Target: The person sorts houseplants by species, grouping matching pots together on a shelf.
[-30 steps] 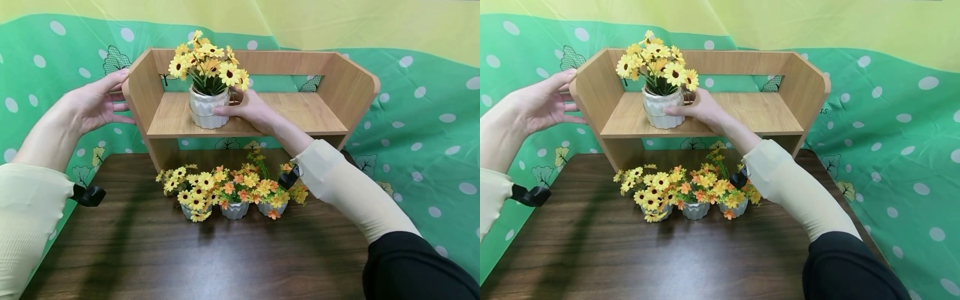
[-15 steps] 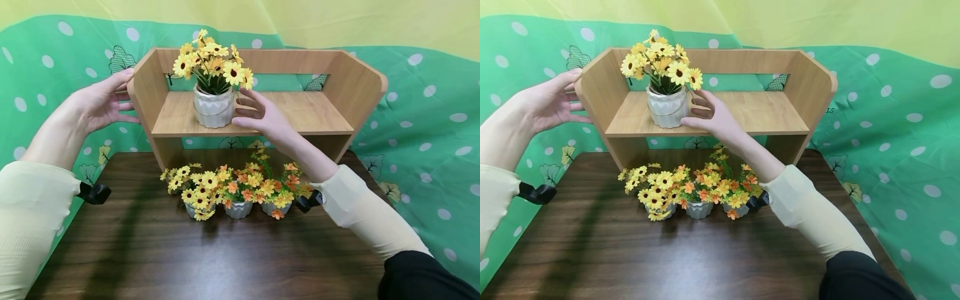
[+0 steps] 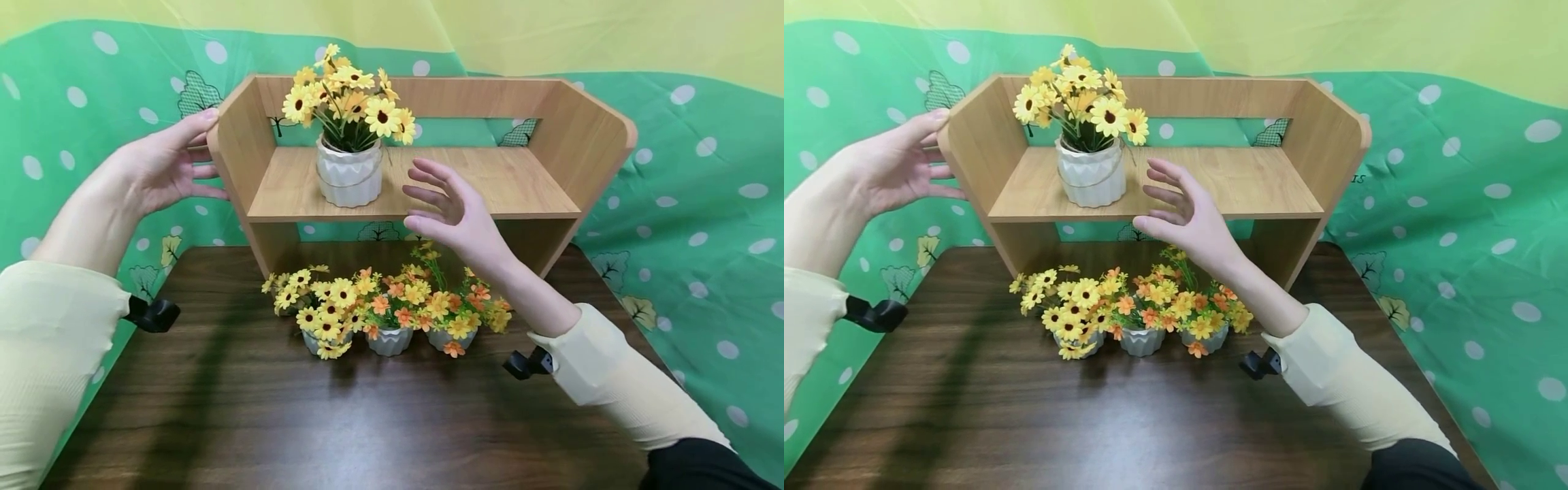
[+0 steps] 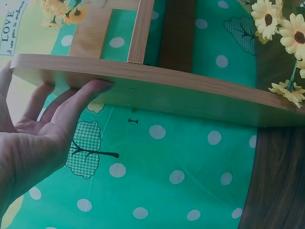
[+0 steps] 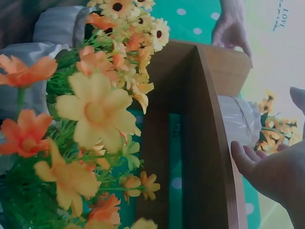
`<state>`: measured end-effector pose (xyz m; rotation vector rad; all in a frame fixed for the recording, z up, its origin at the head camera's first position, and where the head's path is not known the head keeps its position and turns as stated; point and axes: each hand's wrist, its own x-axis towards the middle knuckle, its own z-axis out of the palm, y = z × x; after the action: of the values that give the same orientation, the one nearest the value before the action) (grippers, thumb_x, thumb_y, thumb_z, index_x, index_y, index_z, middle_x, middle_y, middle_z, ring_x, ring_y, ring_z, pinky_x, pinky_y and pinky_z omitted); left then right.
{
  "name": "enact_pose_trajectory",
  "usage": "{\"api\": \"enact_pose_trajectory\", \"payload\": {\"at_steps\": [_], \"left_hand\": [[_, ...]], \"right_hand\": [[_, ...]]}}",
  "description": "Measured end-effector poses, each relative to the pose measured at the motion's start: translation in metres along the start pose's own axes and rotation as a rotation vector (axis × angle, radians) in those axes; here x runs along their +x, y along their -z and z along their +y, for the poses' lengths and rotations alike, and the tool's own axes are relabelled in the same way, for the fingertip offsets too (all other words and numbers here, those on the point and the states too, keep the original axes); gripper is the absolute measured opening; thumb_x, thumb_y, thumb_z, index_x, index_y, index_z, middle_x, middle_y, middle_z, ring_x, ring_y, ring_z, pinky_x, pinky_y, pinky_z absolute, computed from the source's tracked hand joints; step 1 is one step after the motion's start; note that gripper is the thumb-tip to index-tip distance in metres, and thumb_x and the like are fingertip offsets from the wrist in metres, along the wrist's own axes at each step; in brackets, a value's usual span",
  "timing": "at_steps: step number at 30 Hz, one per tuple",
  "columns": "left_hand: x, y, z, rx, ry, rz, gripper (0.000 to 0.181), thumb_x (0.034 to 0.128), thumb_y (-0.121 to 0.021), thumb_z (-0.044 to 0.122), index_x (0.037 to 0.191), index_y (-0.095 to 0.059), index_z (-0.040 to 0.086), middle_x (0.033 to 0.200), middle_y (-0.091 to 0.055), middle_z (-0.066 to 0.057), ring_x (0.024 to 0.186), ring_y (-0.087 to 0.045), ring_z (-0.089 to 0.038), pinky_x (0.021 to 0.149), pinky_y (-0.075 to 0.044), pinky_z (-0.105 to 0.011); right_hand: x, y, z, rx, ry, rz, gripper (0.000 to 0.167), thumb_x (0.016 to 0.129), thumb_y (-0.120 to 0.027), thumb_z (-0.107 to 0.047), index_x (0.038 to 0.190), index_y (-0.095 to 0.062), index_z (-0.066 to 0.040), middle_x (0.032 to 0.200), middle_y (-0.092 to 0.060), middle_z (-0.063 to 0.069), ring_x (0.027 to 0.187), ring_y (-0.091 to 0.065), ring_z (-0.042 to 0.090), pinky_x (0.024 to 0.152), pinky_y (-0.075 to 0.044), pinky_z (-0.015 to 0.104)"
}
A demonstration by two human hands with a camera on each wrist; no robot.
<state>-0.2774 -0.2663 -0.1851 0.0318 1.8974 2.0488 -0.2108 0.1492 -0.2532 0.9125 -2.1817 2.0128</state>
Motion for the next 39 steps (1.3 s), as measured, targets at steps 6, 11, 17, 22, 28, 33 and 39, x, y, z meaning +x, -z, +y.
{"api": "enact_pose_trajectory", "payload": {"at_steps": [6, 11, 17, 22, 28, 33, 39], "left_hand": [[0.001, -0.001, 0.000, 0.004, 0.003, 0.001, 0.061, 0.1004, -0.062, 0.049, 0.153, -0.035, 0.033, 0.156, -0.037, 0.006, 0.126, -0.057, -0.020, 0.076, -0.064, -0.048], [0.000, -0.001, 0.001, 0.012, -0.007, 0.005, 0.061, 0.1005, -0.062, 0.048, 0.153, -0.035, 0.032, 0.152, -0.040, 0.005, 0.126, -0.057, -0.021, 0.076, -0.064, -0.049], [-0.001, -0.001, 0.001, 0.015, -0.001, 0.005, 0.060, 0.1006, -0.061, 0.048, 0.152, -0.036, 0.032, 0.153, -0.040, 0.005, 0.126, -0.057, -0.021, 0.077, -0.064, -0.049], [-0.001, 0.000, 0.001, 0.012, -0.004, 0.002, 0.059, 0.1006, -0.062, 0.047, 0.151, -0.037, 0.032, 0.153, -0.040, 0.005, 0.119, -0.062, -0.019, 0.076, -0.064, -0.049], [-0.001, -0.001, 0.000, 0.018, -0.008, 0.010, 0.056, 0.1006, -0.062, 0.048, 0.150, -0.039, 0.032, 0.152, -0.041, 0.004, 0.122, -0.059, -0.020, 0.076, -0.063, -0.049], [-0.001, -0.001, 0.000, 0.021, -0.016, 0.004, 0.054, 0.1010, -0.061, 0.047, 0.149, -0.040, 0.032, 0.151, -0.041, 0.003, 0.119, -0.061, -0.020, 0.077, -0.063, -0.050], [-0.001, -0.001, 0.000, 0.026, -0.025, -0.003, 0.053, 0.1013, -0.060, 0.046, 0.148, -0.041, 0.032, 0.151, -0.041, 0.003, 0.117, -0.063, -0.020, 0.077, -0.063, -0.050]], "right_hand": [[-0.010, 0.002, -0.001, -0.024, -0.002, -0.035, 0.068, 0.094, -0.066, -0.001, 0.156, -0.041, -0.015, 0.156, -0.043, 0.016, 0.144, -0.050, 0.032, 0.111, -0.052, 0.038], [-0.017, 0.001, 0.000, -0.037, -0.033, -0.101, 0.067, 0.095, -0.066, -0.003, 0.156, -0.041, -0.015, 0.158, -0.043, 0.017, 0.143, -0.052, 0.027, 0.106, -0.055, 0.034], [-0.025, -0.001, 0.006, -0.076, -0.045, -0.173, 0.071, 0.096, -0.069, -0.008, 0.158, -0.038, -0.016, 0.159, -0.044, 0.013, 0.143, -0.052, 0.029, 0.113, -0.050, 0.043], [-0.033, -0.005, 0.013, -0.079, -0.068, -0.215, 0.070, 0.096, -0.070, -0.007, 0.158, -0.038, -0.017, 0.159, -0.046, 0.006, 0.143, -0.053, 0.027, 0.113, -0.050, 0.043], [-0.043, -0.015, 0.021, -0.068, -0.056, -0.290, 0.072, 0.095, -0.071, -0.005, 0.159, -0.038, -0.017, 0.160, -0.045, 0.005, 0.144, -0.052, 0.024, 0.113, -0.050, 0.043], [-0.050, -0.023, 0.028, -0.093, -0.078, -0.330, 0.071, 0.095, -0.073, -0.009, 0.157, -0.041, -0.020, 0.160, -0.047, 0.001, 0.144, -0.051, 0.023, 0.113, -0.051, 0.043], [-0.059, -0.031, 0.034, -0.086, -0.125, -0.361, 0.070, 0.095, -0.074, -0.011, 0.156, -0.042, -0.024, 0.159, -0.049, 0.002, 0.146, -0.048, 0.033, 0.114, -0.049, 0.043]]}}
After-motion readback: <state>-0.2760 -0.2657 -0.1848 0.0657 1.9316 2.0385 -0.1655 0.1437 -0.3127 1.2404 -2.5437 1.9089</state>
